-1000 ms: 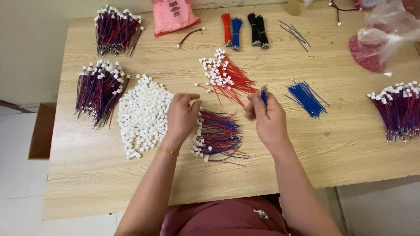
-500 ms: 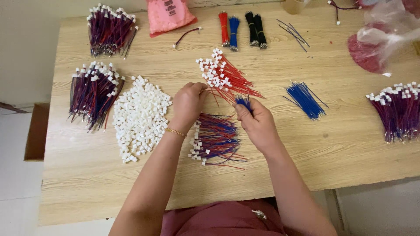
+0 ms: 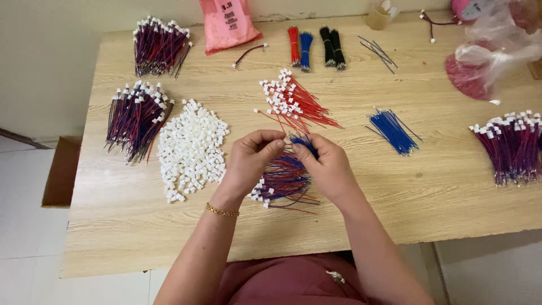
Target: Bundling and aligning small electrical wires with connectors by hand
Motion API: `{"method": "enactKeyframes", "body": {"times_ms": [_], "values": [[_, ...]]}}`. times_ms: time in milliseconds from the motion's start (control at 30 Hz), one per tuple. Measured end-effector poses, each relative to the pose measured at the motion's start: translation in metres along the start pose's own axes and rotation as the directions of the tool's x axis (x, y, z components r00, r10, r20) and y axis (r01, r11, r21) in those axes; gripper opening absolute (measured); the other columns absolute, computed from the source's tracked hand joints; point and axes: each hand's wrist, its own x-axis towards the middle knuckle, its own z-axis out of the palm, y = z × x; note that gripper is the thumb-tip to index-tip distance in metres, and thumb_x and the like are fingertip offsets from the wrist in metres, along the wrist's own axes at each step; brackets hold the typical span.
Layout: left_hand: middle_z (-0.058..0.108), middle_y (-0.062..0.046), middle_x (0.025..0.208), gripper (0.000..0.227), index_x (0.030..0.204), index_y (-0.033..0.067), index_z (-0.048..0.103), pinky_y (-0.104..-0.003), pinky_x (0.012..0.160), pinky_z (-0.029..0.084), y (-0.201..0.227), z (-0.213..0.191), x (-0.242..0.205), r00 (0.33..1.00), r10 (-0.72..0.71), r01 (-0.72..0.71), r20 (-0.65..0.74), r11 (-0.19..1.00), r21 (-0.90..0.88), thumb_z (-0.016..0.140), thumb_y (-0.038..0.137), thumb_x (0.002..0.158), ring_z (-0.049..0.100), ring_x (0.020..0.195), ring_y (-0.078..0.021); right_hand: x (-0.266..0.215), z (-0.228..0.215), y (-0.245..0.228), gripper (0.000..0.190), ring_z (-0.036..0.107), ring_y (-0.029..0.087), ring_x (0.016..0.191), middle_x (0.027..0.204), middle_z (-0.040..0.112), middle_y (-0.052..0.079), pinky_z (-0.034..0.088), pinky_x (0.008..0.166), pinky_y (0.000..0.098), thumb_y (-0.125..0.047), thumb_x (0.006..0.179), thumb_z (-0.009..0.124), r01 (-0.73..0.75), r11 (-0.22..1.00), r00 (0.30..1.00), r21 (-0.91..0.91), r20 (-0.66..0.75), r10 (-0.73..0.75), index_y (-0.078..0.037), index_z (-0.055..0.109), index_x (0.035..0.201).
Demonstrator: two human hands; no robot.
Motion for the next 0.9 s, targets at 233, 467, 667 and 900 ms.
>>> {"method": "enactKeyframes", "body": {"times_ms": [233, 467, 667, 900], "values": [[0.07, -0.008, 0.079, 0.017, 0.099, 0.0014, 0.072, -0.025, 0.07, 0.056, -0.004, 0.004, -0.005, 1.0, -0.016, 0.017, 0.026, 0.999, -0.045, 0.073, 0.013, 0.087, 0.062, 0.075, -0.0099, -0.008, -0.002, -0.008, 0.014, 0.053, 0.016, 0.065, 0.066, 0.06, 0.011, 0.047, 0.063, 0.0323, -0.02, 0.093, 0.065, 0.037, 0.993, 0.999, -0.115, 0.044, -0.032, -0.007, 0.068, 0.088], [0.069, -0.01, 0.077, 0.017, 0.099, -0.0003, 0.071, -0.028, 0.07, 0.058, -0.011, 0.005, -0.006, 0.999, -0.04, 0.039, -0.002, 0.993, -0.109, 0.072, 0.014, 0.088, 0.065, 0.073, -0.0127, -0.009, -0.002, -0.006, 0.012, 0.056, 0.016, 0.066, 0.068, 0.062, 0.01, 0.047, 0.063, 0.0307, -0.02, 0.092, 0.066, 0.031, 0.99, 0.999, -0.135, 0.023, -0.028, -0.009, 0.069, 0.09], [0.068, -0.009, 0.077, 0.017, 0.099, 0.0, 0.071, -0.029, 0.072, 0.057, -0.018, 0.004, -0.007, 0.999, -0.036, 0.037, 0.01, 0.993, -0.108, 0.069, 0.014, 0.09, 0.063, 0.074, -0.0125, -0.009, 0.0, 0.002, 0.01, 0.047, 0.008, 0.064, 0.065, 0.055, -0.002, 0.042, 0.057, 0.0211, -0.019, 0.091, 0.069, -0.062, 0.995, 0.998, 0.081, -0.02, 0.063, -0.009, 0.069, 0.087], [0.07, -0.013, 0.084, 0.018, 0.108, -0.0009, 0.069, -0.03, 0.074, 0.059, -0.018, 0.006, -0.009, 0.998, -0.042, 0.048, 0.039, 0.982, -0.182, 0.064, 0.006, 0.092, 0.068, 0.078, -0.016, -0.009, -0.002, 0.006, 0.007, 0.056, 0.012, 0.064, 0.068, 0.063, 0.008, 0.047, 0.057, 0.0254, -0.018, 0.086, 0.072, -0.003, 0.996, 0.997, -0.084, -0.077, -0.004, -0.011, 0.071, 0.088]]}}
